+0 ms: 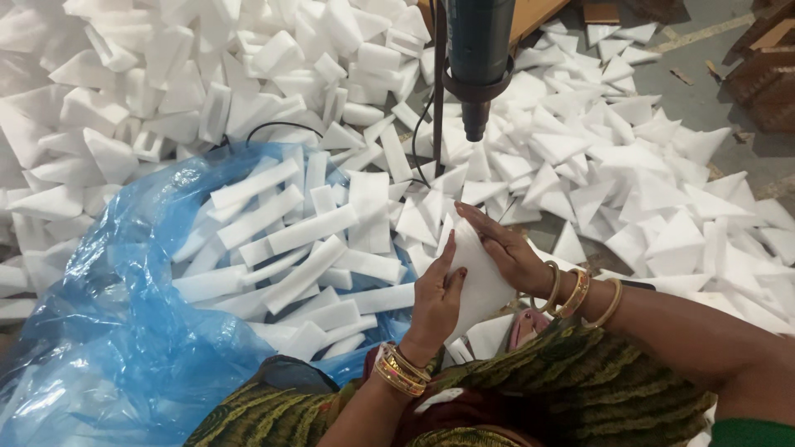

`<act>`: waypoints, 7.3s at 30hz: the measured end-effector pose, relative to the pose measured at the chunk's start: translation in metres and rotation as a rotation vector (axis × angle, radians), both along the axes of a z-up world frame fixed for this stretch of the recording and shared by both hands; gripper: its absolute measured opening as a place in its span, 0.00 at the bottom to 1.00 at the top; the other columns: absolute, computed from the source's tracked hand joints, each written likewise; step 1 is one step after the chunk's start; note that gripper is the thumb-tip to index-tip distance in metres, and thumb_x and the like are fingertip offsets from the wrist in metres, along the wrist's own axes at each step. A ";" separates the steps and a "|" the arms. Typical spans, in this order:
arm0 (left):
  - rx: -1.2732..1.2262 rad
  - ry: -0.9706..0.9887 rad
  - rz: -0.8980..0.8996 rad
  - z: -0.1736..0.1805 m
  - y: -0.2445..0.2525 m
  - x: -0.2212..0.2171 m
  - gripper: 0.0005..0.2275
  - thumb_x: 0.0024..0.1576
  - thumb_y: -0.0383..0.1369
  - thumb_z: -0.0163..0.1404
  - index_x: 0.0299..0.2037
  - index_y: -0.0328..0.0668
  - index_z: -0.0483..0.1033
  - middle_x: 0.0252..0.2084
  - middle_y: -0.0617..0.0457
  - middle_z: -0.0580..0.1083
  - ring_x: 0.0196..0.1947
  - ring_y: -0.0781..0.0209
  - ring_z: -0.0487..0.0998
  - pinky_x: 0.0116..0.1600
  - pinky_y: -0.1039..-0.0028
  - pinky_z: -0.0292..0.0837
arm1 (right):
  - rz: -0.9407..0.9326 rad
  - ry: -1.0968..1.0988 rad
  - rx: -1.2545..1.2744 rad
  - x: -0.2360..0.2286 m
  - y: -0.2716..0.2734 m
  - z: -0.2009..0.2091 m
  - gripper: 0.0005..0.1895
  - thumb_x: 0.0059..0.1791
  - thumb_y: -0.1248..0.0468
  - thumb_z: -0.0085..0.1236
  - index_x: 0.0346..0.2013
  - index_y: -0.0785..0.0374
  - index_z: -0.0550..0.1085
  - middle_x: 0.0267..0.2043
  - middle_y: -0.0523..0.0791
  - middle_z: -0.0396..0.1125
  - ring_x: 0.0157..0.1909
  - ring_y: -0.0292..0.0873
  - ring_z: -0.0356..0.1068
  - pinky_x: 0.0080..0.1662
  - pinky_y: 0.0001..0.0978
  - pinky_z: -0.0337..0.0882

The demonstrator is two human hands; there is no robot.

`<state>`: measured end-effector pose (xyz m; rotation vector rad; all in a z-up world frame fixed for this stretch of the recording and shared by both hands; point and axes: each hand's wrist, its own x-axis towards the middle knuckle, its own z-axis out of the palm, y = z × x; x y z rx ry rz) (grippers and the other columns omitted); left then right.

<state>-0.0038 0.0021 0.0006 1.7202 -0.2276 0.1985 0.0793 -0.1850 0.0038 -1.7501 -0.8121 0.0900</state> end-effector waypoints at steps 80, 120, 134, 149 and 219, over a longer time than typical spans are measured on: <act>-0.381 0.340 0.030 0.008 0.029 0.059 0.20 0.56 0.31 0.56 0.57 0.31 0.72 0.31 0.52 0.76 0.28 0.70 0.77 0.34 0.78 0.76 | -0.175 1.027 0.020 0.069 -0.066 -0.029 0.24 0.55 0.67 0.40 0.66 0.73 0.61 0.59 0.57 0.67 0.53 0.50 0.74 0.51 0.35 0.74; -0.327 0.346 0.095 -0.023 0.042 0.095 0.27 0.53 0.33 0.61 0.63 0.33 0.72 0.32 0.53 0.75 0.33 0.67 0.77 0.37 0.75 0.77 | -0.447 0.640 0.089 0.078 -0.060 -0.033 0.29 0.58 0.56 0.37 0.72 0.65 0.57 0.44 0.60 0.69 0.29 0.52 0.74 0.32 0.40 0.78; -0.383 0.340 0.099 -0.051 0.058 0.092 0.26 0.54 0.27 0.59 0.66 0.40 0.72 0.38 0.51 0.72 0.36 0.64 0.77 0.40 0.73 0.81 | -0.310 0.535 -0.077 0.064 -0.046 0.002 0.34 0.56 0.57 0.43 0.75 0.63 0.49 0.55 0.59 0.66 0.37 0.47 0.75 0.38 0.37 0.79; -0.545 0.470 0.044 -0.055 0.062 0.095 0.20 0.64 0.38 0.48 0.64 0.42 0.72 0.49 0.49 0.77 0.39 0.65 0.80 0.47 0.73 0.78 | -0.176 0.741 0.010 0.078 -0.069 -0.031 0.38 0.51 0.63 0.54 0.74 0.65 0.54 0.59 0.57 0.66 0.42 0.43 0.77 0.45 0.35 0.81; 1.207 0.685 0.426 -0.282 0.197 0.035 0.11 0.60 0.30 0.48 0.47 0.53 0.84 0.56 0.49 0.71 0.59 0.41 0.70 0.62 0.56 0.71 | -0.597 0.310 -1.155 0.047 -0.139 -0.266 0.45 0.43 0.48 0.68 0.70 0.57 0.59 0.65 0.55 0.61 0.64 0.60 0.63 0.61 0.56 0.66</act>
